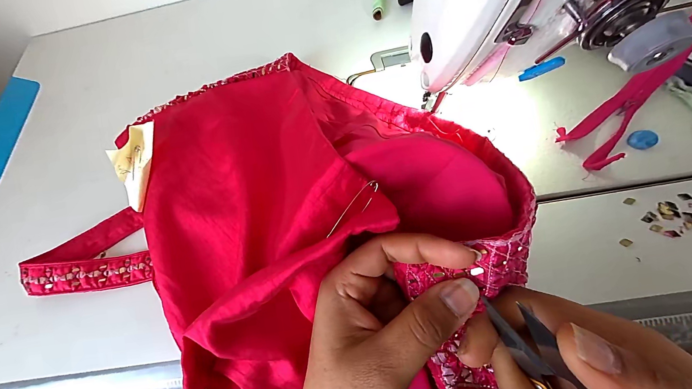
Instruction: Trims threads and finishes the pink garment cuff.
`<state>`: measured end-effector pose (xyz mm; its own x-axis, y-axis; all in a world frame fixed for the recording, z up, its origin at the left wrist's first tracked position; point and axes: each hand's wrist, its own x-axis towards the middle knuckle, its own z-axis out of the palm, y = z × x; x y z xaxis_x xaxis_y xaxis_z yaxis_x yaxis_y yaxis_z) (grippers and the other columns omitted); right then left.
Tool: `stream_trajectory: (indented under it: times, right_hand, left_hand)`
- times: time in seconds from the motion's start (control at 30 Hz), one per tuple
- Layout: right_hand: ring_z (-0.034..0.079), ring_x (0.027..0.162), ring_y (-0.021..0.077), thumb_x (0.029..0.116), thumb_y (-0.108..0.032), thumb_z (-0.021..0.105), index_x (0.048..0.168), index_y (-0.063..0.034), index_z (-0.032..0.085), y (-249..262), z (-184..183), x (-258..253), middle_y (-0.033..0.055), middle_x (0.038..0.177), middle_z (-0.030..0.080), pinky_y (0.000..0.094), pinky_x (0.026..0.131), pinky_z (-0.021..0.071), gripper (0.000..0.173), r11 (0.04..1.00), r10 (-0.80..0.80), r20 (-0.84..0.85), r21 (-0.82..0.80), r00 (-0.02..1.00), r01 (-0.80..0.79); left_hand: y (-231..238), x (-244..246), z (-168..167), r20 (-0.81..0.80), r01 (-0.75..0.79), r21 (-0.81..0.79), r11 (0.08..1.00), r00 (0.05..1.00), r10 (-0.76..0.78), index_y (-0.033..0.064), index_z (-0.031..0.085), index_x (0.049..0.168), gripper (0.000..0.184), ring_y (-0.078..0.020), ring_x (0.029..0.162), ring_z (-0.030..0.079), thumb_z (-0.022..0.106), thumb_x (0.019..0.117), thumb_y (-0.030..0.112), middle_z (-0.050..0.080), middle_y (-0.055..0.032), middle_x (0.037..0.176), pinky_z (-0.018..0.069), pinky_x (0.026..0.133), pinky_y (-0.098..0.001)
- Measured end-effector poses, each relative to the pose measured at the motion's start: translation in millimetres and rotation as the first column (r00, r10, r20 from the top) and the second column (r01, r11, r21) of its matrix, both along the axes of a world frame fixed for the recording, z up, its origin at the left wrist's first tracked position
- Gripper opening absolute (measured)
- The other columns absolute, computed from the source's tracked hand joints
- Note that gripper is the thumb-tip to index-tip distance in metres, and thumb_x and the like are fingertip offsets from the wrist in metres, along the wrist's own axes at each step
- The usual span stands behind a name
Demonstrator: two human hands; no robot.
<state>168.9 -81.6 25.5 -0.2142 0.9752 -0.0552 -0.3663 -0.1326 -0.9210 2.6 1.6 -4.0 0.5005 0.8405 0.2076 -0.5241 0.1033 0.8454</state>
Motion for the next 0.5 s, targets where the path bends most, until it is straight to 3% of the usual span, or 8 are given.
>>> stream_trajectory:
  times: [0.5]
  right_hand:
    - [0.048,0.054,-0.0062,0.1127,-0.031,0.035,0.113,-0.008,0.062,-1.0,-1.1,-9.7,-0.0122,0.07,0.054,0.0112,0.044,0.0388,0.035,0.995,-0.095,-0.044,0.023,0.995,0.096]
  left_hand:
    - [0.0,0.7,0.4,-0.027,-0.012,0.029,1.0,1.0,0.013,0.0054,0.071,0.114,0.017,-0.0012,0.083,0.069,0.066,0.0981,0.007,0.074,-0.0022,0.095,0.0579,0.076,-0.0177]
